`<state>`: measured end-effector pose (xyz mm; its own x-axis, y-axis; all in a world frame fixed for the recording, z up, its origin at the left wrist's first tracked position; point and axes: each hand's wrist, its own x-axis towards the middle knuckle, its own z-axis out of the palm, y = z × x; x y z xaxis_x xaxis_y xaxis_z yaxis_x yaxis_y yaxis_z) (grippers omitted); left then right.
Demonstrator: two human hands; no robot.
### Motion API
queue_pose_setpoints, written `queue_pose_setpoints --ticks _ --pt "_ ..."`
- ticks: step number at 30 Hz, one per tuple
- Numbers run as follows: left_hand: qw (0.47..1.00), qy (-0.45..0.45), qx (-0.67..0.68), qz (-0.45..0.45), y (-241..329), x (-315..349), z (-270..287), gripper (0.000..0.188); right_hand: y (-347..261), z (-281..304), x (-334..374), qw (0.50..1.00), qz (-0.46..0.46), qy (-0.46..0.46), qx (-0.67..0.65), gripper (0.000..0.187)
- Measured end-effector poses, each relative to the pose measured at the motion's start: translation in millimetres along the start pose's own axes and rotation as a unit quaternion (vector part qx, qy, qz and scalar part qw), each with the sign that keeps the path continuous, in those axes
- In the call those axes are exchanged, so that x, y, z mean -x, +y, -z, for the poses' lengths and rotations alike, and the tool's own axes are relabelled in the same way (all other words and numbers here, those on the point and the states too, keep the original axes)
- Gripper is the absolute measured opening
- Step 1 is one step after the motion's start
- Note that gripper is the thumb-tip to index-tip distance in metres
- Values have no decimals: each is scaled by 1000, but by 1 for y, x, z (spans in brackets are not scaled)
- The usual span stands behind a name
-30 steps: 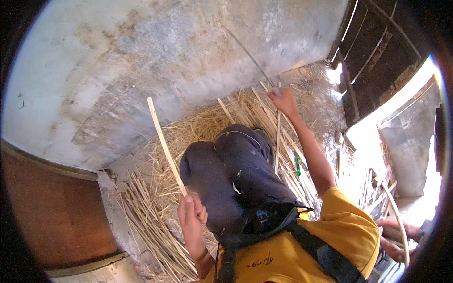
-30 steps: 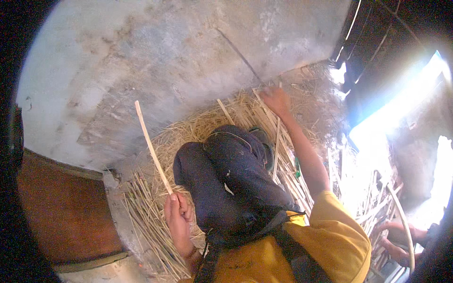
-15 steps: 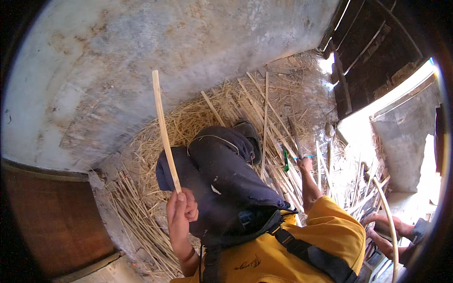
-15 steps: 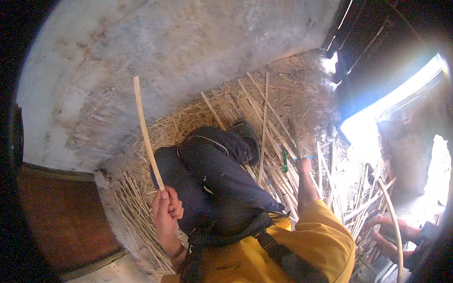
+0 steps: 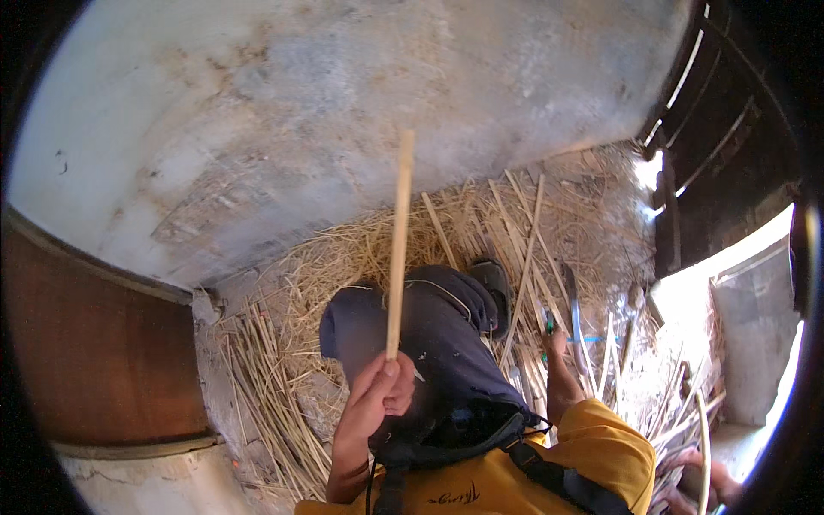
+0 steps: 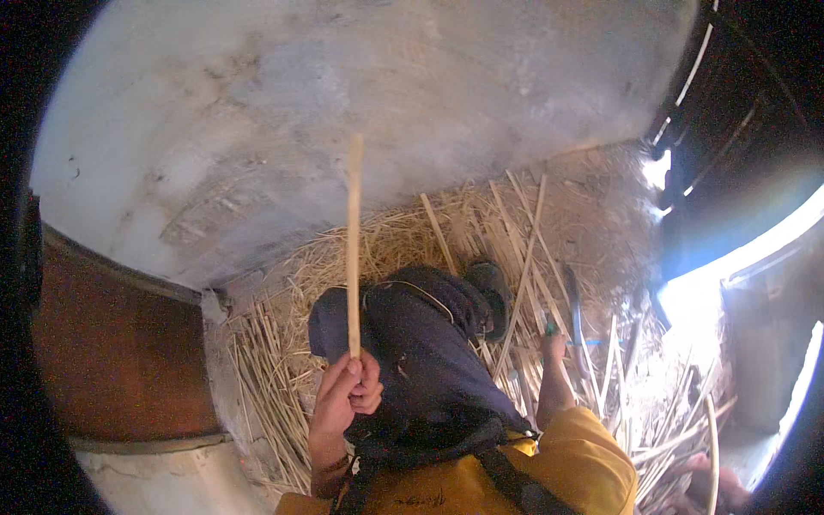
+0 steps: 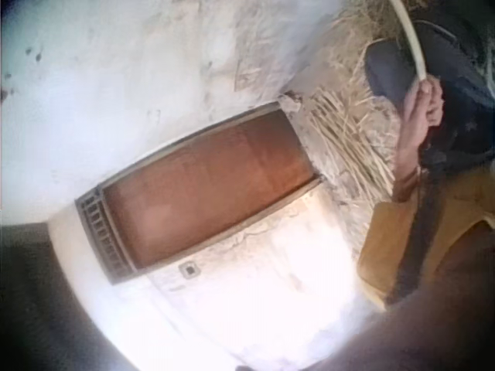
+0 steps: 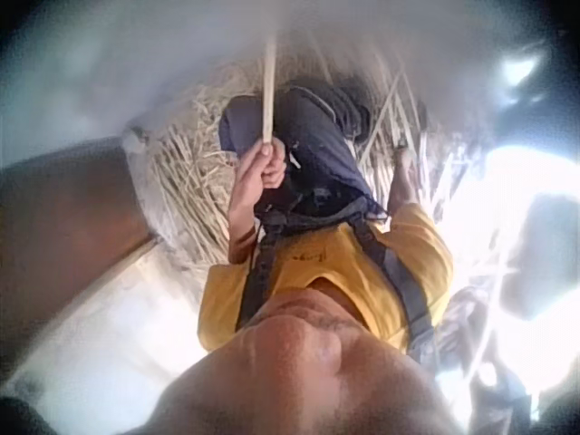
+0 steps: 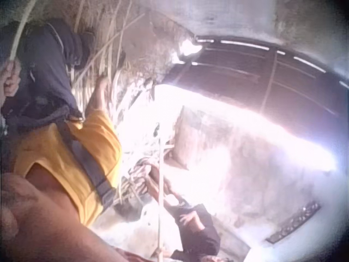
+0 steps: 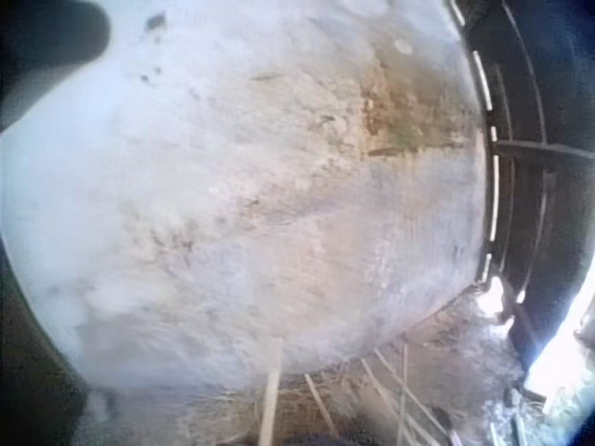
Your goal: The person whittles and shapes bamboo sticks using a small utility knife and a large machete-like blade. The person holds the sticks by hand, scraping and cutting away layers while sitting on a floor covered in shavings.
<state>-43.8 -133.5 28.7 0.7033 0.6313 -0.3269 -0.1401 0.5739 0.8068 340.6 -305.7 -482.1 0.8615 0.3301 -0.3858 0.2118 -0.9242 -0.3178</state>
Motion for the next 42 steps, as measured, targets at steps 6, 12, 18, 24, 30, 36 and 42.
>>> queue_pose_setpoints --ticks 6,12,18,24,30,36,42 --pt "1000 -13 -9 -10 1 3 -6 25 -4 -9 -17 999 4 -20 46 50" --pt "999 -30 -9 -42 6 -3 -10 33 -16 21 -34 978 109 -15 -176 36" --pt "992 -116 54 -3 7 4 -5 46 -179 180 55 763 181 -223 -579 12" --pt "992 -112 52 9 9 1 -8 48 -328 323 223 676 347 -347 -550 43" --pt "995 -98 2 -8 13 15 -9 49 -376 350 297 644 456 -394 -471 42" --pt "971 27 -157 -181 2 25 -8 38 -397 342 311 650 500 -355 -450 37" --pt "995 23 -13 -93 11 32 8 23 -385 352 317 628 638 -186 -406 31"
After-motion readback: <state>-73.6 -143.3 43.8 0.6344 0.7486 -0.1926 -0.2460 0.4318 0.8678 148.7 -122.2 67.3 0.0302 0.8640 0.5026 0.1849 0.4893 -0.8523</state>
